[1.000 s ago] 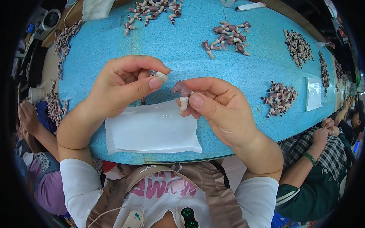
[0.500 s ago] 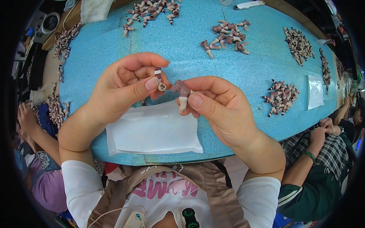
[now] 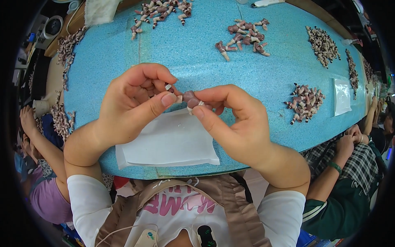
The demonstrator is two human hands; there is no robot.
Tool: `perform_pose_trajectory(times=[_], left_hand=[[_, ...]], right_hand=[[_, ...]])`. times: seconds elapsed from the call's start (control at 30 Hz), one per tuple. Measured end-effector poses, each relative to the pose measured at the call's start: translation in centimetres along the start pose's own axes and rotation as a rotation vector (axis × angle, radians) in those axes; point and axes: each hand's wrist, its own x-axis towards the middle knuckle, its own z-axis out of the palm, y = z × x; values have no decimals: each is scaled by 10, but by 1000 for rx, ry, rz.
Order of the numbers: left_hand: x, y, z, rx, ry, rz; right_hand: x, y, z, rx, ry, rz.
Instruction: The person assembles figurine parts by attaching limbs to body pieces by hand and placing the assembled figurines onto the table.
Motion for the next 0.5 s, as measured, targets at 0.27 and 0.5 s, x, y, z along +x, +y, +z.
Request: perform_pose_trajectory(times=[0.27, 0.5], left_hand=[[-3, -4, 3, 134, 28, 83], [-2, -4, 1, 359, 17, 261]], right_hand=[[1, 11, 9, -308, 79, -318], [2, 6, 12, 38, 70, -88]])
